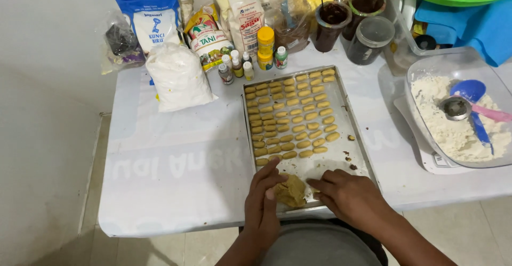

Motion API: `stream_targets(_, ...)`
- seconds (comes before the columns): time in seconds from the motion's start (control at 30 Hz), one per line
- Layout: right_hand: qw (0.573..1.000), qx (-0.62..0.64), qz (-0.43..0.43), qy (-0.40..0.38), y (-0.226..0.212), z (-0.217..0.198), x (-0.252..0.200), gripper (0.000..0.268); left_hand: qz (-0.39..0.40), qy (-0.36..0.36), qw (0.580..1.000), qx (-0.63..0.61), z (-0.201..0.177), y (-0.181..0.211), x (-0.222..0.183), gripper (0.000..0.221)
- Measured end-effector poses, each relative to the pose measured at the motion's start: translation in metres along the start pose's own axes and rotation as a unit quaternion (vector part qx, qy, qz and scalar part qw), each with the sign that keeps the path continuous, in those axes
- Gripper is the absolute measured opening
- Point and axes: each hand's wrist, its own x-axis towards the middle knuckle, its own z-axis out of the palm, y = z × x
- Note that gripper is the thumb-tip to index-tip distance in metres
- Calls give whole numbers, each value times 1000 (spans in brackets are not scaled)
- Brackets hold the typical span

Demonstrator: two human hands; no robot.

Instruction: Shaping small pieces of dough and placing them on a baking tray

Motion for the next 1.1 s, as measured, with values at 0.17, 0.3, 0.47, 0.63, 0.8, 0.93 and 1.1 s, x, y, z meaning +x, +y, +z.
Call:
stream_targets(0.17, 998, 44, -28, 22, 7, -13, -2, 26, -1, 4, 1000, 10, 4, -3, 5, 45)
stream_targets(0.3, 992, 118, -25, -30, 16, -14, -3, 26, 7, 9, 1000, 17, 7, -3, 4, 46)
stream_targets(0.47, 989, 117, 17, -86, 17, -14, -3, 24, -7, 16, 1000, 11, 11, -5, 2, 44)
stream_targets(0.63, 988, 133, 3, -73, 18, -22, 2, 39, -6, 12, 1000, 10, 10, -4, 10, 39)
stream_targets(0.8, 965, 246, 92, -26, 12, -43, 6, 20, -125, -25, 991, -36, 12, 5, 26, 30)
stream_targets(0.93, 947, 314, 42, 56, -5, -49, 8, 18, -192, -44, 963, -181, 23, -12, 33, 23)
stream_targets(1.1, 907, 289, -41, 304, -20, -56, 20, 22, -295, -77, 937, -172, 32, -16, 35, 34)
